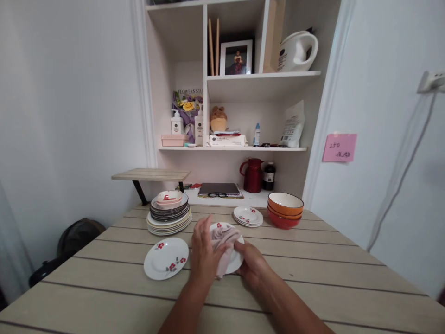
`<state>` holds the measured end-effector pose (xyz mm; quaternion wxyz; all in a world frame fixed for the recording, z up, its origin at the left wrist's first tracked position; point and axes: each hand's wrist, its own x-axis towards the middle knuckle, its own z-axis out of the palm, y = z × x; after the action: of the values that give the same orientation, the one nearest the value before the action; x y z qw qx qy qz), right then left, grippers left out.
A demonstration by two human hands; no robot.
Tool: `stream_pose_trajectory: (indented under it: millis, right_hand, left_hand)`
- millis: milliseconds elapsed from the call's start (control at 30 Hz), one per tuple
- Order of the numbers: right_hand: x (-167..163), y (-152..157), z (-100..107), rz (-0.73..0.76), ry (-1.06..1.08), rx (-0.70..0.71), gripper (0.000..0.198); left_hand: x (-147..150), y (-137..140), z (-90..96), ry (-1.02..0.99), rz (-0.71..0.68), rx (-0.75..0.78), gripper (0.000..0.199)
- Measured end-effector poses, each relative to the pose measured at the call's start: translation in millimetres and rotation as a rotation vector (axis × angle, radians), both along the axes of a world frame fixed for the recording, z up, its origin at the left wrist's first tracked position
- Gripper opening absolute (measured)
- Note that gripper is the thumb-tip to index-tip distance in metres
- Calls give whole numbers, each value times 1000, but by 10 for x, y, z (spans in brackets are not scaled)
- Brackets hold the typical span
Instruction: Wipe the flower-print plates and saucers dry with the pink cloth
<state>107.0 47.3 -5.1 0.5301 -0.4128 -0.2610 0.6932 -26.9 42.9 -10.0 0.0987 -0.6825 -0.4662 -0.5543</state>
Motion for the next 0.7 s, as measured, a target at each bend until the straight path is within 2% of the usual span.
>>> stream_pose_trajectory:
  millis: [167, 267, 433, 533, 700]
  right_hand:
    - [101, 91, 12, -66, 54, -23, 12]
    - [162, 116, 27, -84, 51, -15, 14]
    - [160, 99, 27, -71, -3, 33, 17]
    - [110, 48, 38, -40, -19, 57, 18]
    - [-9, -15, 6, -12, -24, 52, 21]
  left_hand:
    - [-30, -8, 10, 12, -79, -28, 51]
    - [-9, -33, 17, 211, -108, -49, 43]
    - [89, -77, 24, 543, -104, -159, 41]
    - [119, -68, 23, 618, 3, -154, 38]
    - [37, -15, 47, 531, 322, -230, 29]
